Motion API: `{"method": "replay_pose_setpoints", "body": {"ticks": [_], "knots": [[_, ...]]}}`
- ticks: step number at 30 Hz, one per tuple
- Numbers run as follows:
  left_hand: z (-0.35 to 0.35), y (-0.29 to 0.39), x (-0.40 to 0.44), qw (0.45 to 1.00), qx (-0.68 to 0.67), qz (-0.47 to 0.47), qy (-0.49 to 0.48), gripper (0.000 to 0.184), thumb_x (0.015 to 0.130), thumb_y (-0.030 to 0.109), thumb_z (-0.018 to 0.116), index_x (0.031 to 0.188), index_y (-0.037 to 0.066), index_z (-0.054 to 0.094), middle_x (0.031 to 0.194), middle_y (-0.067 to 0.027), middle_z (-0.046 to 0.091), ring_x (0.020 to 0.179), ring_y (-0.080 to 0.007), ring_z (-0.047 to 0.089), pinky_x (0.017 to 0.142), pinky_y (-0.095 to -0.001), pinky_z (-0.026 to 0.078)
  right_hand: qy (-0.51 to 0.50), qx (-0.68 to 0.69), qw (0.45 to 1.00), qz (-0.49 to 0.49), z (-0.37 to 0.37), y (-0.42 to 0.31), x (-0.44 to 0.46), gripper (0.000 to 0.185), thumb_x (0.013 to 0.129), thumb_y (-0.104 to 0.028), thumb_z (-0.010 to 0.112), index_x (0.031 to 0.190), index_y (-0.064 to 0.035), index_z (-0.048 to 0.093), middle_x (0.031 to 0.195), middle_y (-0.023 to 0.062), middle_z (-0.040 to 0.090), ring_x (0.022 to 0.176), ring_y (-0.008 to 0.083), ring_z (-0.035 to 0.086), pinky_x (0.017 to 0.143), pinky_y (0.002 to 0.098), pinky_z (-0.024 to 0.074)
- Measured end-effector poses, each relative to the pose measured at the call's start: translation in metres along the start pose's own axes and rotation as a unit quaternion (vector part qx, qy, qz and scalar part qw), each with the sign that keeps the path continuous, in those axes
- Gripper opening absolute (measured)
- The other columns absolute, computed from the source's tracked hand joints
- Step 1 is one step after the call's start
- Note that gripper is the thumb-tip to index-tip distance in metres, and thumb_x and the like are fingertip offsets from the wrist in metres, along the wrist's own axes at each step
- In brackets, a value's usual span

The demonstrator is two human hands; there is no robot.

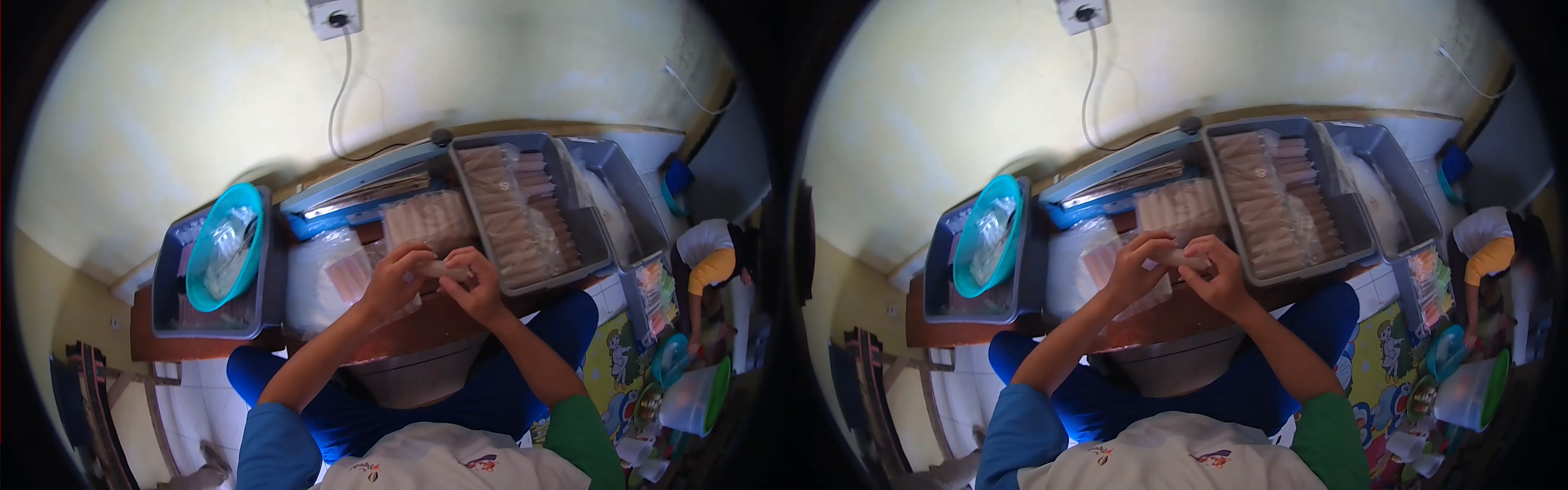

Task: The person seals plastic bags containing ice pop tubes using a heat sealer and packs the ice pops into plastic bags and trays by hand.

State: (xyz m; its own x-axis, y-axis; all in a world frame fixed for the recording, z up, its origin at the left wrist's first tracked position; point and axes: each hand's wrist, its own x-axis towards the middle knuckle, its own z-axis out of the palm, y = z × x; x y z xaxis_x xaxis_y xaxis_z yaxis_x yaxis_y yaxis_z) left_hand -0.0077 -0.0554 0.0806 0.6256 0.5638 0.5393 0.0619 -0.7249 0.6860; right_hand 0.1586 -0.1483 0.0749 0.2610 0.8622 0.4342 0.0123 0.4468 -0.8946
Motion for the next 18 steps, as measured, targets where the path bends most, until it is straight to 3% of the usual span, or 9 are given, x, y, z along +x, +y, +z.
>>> {"method": "replay_pose_setpoints", "body": {"ticks": [3,5,7,10,14,18], "knots": [[-0.023,-0.007,-0.036,0.999,0.027,-0.032,-0.012,0.044,0.067,-0.001,0.076,0.109,0.006,0.062,0.114,-0.0131,0.061,0.104,-0.0302,0.061,0.088,-0.0358,0.050,-0.077,-0.090,0.991,-0.056,0.024,0.009,-0.012,0.024,0.074,0.002,0.071,0.094,-0.0033,0.059,0.099,0.0092,0.059,0.084,0.0131,0.059,0.066,0.0237,0.0466],[-0.032,-0.008,-0.054,0.998,0.045,-0.042,-0.008,0.048,0.067,-0.001,0.075,0.112,0.006,0.061,0.116,-0.0139,0.059,0.105,-0.0317,0.059,0.089,-0.0373,0.049,-0.105,-0.088,0.990,-0.027,0.037,0.019,-0.022,0.023,0.075,0.001,0.070,0.094,-0.0032,0.059,0.100,0.0090,0.058,0.086,0.0136,0.059,0.066,0.0227,0.0459],[-0.040,-0.007,-0.070,0.990,0.057,-0.128,0.006,0.058,0.068,0.004,0.077,0.121,0.009,0.056,0.121,-0.0148,0.056,0.111,-0.0336,0.056,0.093,-0.0403,0.046,-0.102,-0.070,0.992,-0.016,0.047,0.024,-0.029,0.021,0.075,0.001,0.070,0.093,-0.0031,0.059,0.100,0.0092,0.058,0.087,0.0135,0.058,0.066,0.0227,0.0458],[-0.047,-0.008,-0.092,0.986,0.125,-0.109,0.019,0.068,0.067,0.010,0.079,0.129,0.011,0.050,0.124,-0.0149,0.053,0.115,-0.0346,0.051,0.097,-0.0423,0.042,-0.077,-0.031,0.996,0.033,0.053,0.019,-0.037,0.018,0.075,0.002,0.068,0.091,-0.0029,0.059,0.100,0.0102,0.058,0.088,0.0141,0.058,0.067,0.0239,0.0462],[-0.046,-0.014,-0.111,0.975,0.186,-0.121,-0.014,0.068,0.066,0.010,0.078,0.129,0.013,0.051,0.127,-0.0142,0.052,0.117,-0.0343,0.050,0.099,-0.0412,0.040,-0.043,-0.001,0.996,0.084,0.044,0.018,-0.047,0.015,0.075,0.003,0.063,0.088,-0.0025,0.058,0.099,0.0122,0.058,0.089,0.0162,0.058,0.072,0.0287,0.0483],[-0.040,-0.030,-0.118,0.964,0.245,-0.101,0.011,0.044,0.072,0.008,0.073,0.113,0.011,0.058,0.119,-0.0122,0.055,0.110,-0.0322,0.053,0.093,-0.0408,0.041,-0.074,-0.041,0.996,0.042,0.038,0.027,-0.057,0.015,0.073,0.003,0.061,0.087,-0.0018,0.058,0.098,0.0131,0.058,0.087,0.0195,0.060,0.073,0.0301,0.0493]]}}
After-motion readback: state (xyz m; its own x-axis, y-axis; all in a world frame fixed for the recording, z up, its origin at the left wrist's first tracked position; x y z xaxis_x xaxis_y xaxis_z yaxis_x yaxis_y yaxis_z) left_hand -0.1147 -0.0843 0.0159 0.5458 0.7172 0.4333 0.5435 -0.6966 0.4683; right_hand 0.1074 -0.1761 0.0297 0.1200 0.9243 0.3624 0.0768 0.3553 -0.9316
